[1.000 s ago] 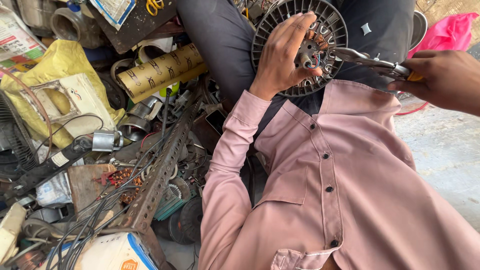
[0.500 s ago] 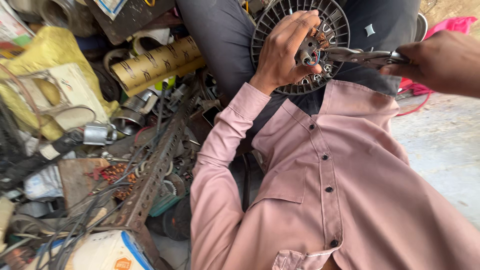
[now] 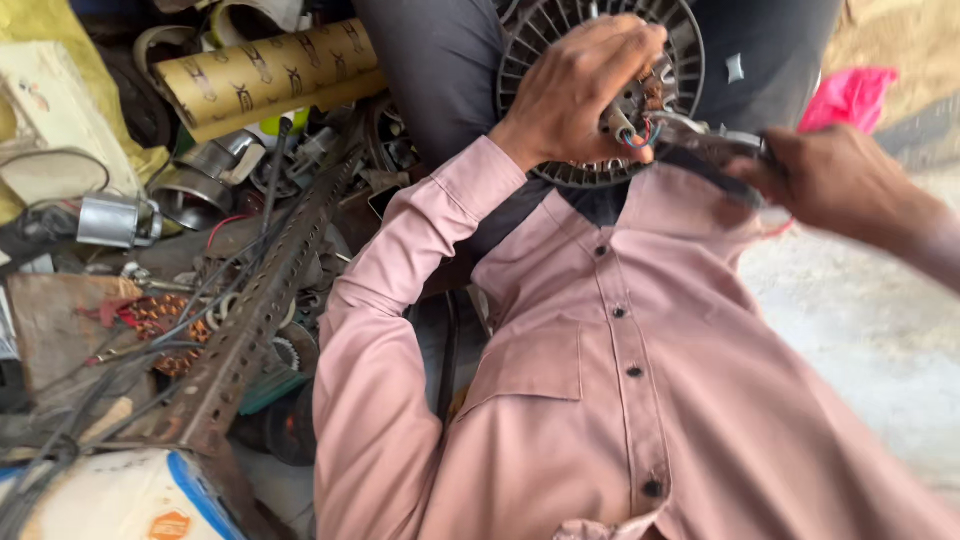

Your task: The person uses pliers to pull and adjust copper windings on a motor stator held on their lap. They then use a screwdriver to tap and reposition the windings within the stator slots.

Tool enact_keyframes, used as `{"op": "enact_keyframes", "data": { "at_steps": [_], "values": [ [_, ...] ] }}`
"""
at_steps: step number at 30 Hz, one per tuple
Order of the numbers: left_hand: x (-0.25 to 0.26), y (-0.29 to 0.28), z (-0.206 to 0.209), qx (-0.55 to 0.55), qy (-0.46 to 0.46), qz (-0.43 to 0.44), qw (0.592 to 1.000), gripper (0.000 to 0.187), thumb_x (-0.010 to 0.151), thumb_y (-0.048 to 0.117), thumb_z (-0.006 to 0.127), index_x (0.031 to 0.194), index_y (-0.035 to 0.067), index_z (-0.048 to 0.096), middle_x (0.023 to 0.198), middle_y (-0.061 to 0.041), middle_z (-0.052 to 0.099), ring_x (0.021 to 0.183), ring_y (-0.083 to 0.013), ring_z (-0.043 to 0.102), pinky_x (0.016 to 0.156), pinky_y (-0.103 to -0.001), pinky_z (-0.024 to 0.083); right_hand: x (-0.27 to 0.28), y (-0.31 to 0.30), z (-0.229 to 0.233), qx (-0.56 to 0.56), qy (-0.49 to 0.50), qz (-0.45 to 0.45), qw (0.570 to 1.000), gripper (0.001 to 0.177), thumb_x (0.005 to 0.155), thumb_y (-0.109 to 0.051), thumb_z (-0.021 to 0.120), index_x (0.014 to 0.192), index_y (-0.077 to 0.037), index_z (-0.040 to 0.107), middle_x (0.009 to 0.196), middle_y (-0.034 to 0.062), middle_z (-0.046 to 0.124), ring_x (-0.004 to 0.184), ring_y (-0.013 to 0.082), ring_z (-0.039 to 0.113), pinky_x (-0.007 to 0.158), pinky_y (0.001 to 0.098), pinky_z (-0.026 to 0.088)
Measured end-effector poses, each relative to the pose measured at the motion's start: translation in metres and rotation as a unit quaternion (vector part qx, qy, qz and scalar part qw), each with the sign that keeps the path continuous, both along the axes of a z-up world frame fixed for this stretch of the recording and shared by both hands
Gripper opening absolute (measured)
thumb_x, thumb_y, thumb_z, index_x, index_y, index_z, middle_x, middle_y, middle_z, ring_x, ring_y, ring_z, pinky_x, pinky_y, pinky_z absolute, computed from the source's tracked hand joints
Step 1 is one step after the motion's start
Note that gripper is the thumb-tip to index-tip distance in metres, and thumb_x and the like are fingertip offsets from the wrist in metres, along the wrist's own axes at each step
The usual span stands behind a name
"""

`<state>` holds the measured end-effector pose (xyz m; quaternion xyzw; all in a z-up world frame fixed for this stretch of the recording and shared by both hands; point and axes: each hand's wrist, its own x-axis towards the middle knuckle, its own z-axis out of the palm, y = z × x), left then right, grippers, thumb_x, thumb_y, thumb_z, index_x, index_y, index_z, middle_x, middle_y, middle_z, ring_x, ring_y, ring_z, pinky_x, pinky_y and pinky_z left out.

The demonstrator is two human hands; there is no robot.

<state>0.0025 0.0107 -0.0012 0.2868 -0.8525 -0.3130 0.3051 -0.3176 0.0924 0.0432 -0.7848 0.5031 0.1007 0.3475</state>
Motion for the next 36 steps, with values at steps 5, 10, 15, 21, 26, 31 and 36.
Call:
{"op": "enact_keyframes", "data": {
  "at_steps": [5, 10, 15, 21, 26, 31, 36],
  "values": [
    [0.0, -0.009, -0.002, -0.013, -0.007, 0.002, 1.0, 0.099, 0.092, 0.092, 0.05, 0.132, 0.001, 0.052, 0.105, -0.011, 0.067, 0.11, -0.0353, 0.069, 0.102, -0.048, 0.055, 0.018, -0.006, 0.018, 0.041, 0.061, -0.041, 0.996, 0.047, 0.103, -0.045, 0.058, 0.087, -0.002, 0.062, 0.054, 0.0155, 0.057, 0.044, 0.0314, 0.058, 0.047, 0.046, 0.047],
    [-0.002, -0.004, 0.005, 0.018, -0.003, -0.017, 1.0, 0.104, 0.085, 0.095, 0.05, 0.13, 0.001, 0.052, 0.108, -0.014, 0.066, 0.108, -0.035, 0.069, 0.1, -0.047, 0.055, 0.015, 0.002, 0.003, 0.027, -0.021, -0.034, 0.999, 0.041, 0.099, -0.044, 0.062, 0.096, -0.003, 0.066, 0.063, 0.0167, 0.062, 0.056, 0.0339, 0.064, 0.058, 0.0457, 0.051],
    [0.001, -0.008, 0.005, 0.009, 0.014, -0.038, 0.999, 0.107, 0.084, 0.095, 0.048, 0.134, 0.0, 0.05, 0.113, -0.014, 0.067, 0.114, -0.0344, 0.069, 0.105, -0.047, 0.055, -0.013, 0.014, -0.018, 0.147, 0.013, -0.011, 0.989, 0.047, 0.082, -0.043, 0.078, 0.113, -0.009, 0.068, 0.096, 0.0145, 0.073, 0.089, 0.0307, 0.071, 0.081, 0.0438, 0.056],
    [0.001, -0.005, 0.009, 0.014, -0.001, -0.034, 0.999, 0.109, 0.086, 0.094, 0.045, 0.134, -0.003, 0.053, 0.109, -0.014, 0.066, 0.112, -0.0368, 0.067, 0.103, -0.049, 0.054, -0.076, 0.036, -0.1, 0.429, -0.078, -0.141, 0.889, 0.051, 0.093, -0.028, 0.069, 0.141, -0.014, 0.056, 0.119, 0.0078, 0.075, 0.116, 0.0203, 0.069, 0.101, 0.0371, 0.053],
    [-0.003, -0.008, 0.01, -0.008, 0.002, -0.045, 0.999, 0.106, 0.088, 0.091, 0.044, 0.131, -0.005, 0.054, 0.102, -0.012, 0.066, 0.116, -0.037, 0.068, 0.106, -0.05, 0.054, -0.077, 0.02, -0.105, 0.447, -0.086, -0.15, 0.878, 0.087, 0.086, -0.03, 0.074, 0.159, -0.017, 0.028, 0.128, 0.0009, 0.068, 0.121, 0.015, 0.063, 0.103, 0.0322, 0.048],
    [-0.004, -0.008, 0.006, -0.042, -0.002, -0.047, 0.998, 0.1, 0.089, 0.092, 0.047, 0.127, -0.001, 0.054, 0.119, -0.017, 0.068, 0.124, -0.0385, 0.064, 0.11, -0.049, 0.052, -0.051, 0.022, -0.093, 0.445, 0.013, -0.161, 0.881, 0.069, 0.084, -0.048, 0.078, 0.135, -0.006, 0.062, 0.109, 0.014, 0.072, 0.104, 0.0256, 0.07, 0.091, 0.0424, 0.057],
    [-0.003, -0.007, 0.006, -0.018, -0.015, -0.047, 0.999, 0.111, 0.084, 0.093, 0.049, 0.134, -0.005, 0.053, 0.112, -0.015, 0.068, 0.123, -0.0383, 0.066, 0.11, -0.051, 0.052, -0.021, 0.032, -0.076, 0.358, 0.083, -0.202, 0.908, 0.072, 0.081, -0.064, 0.073, 0.106, 0.003, 0.071, 0.09, 0.0204, 0.071, 0.085, 0.031, 0.074, 0.076, 0.0478, 0.06]
  ]
}}
